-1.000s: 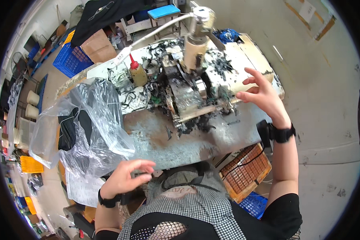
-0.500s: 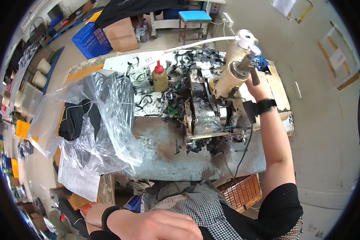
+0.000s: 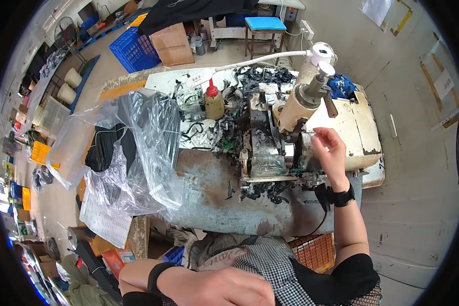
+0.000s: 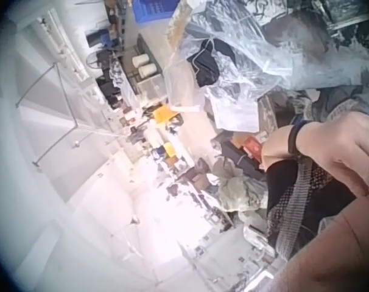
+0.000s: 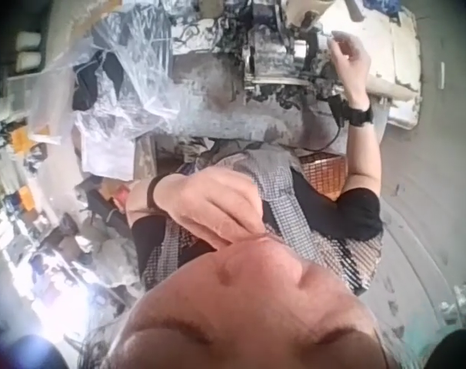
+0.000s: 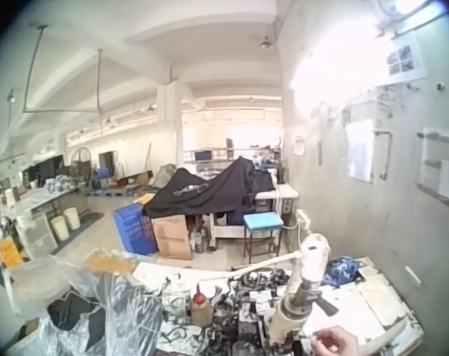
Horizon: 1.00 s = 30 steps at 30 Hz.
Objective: Skiving the edges of shoe components using an industrial skiving machine.
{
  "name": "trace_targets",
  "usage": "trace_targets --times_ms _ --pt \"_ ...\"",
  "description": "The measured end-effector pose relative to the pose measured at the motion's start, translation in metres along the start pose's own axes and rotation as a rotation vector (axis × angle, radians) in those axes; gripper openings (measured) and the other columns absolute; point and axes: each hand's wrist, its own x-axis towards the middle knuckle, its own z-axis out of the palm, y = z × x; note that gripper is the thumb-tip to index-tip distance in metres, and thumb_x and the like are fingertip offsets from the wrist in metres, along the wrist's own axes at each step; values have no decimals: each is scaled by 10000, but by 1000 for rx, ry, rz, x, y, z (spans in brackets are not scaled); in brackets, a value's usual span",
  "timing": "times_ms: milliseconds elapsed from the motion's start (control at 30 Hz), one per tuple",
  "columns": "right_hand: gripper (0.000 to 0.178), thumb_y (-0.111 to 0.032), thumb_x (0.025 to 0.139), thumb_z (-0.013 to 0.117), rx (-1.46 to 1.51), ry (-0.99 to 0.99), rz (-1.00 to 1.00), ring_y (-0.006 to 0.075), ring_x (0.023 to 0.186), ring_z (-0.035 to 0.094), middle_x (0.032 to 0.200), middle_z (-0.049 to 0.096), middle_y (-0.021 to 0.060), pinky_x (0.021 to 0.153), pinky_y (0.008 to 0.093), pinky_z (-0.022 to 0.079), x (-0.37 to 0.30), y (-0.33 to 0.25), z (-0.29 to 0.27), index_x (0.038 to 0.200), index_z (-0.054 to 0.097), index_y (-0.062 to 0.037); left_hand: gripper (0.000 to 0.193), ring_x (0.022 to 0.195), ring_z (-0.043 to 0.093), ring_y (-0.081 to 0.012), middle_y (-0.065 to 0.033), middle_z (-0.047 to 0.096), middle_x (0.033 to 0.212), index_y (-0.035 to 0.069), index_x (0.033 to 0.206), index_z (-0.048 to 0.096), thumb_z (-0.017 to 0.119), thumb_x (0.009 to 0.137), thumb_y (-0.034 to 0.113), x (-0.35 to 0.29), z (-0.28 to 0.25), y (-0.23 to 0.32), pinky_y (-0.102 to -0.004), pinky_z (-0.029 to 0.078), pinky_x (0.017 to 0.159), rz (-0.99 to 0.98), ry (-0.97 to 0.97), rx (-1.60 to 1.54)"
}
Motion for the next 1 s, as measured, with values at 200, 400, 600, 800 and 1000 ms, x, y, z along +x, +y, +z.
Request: trace_targets --times_ms 200,400,600,800,1000 --pt "215 -43 745 759 -218 -224 -267 185 631 550 812 569 69 576 287 458 -24 -23 24 939 666 -43 208 829 628 -333 -174 652 1026 -12 979 697 682 906 182 10 9 -6 -400 505 701 -81 -117 -215" --pt "162 -32 745 734 -302 -182 -272 250 667 608 776 555 89 583 338 484 -26 -17 39 859 618 -46 172 843 623 -349 -174 642 994 -5 944 680 664 916 164 4 19 -13 -410 495 712 -50 -142 -348" --pt "108 -12 766 665 -317 25 -325 248 631 581 781 574 97 570 348 470 -23 -13 31 835 589 -44 135 838 614 -356 -178 633 988 7 916 666 624 937 133 0 25 -2 -411 485 696 -32 -96 -281" --pt "174 16 806 629 -276 117 -224 117 603 475 838 543 54 557 261 406 -27 -7 12 975 614 -25 148 831 607 -353 -172 621 943 14 858 639 610 946 129 -1 27 6 -409 475 684 9 -190 -254" --pt "55 -6 871 626 -229 48 -190 62 641 464 812 528 7 582 219 386 -33 -5 11 925 626 -14 147 851 617 -320 -161 631 966 0 864 640 638 924 134 -17 23 10 -399 488 702 142 -202 -112"
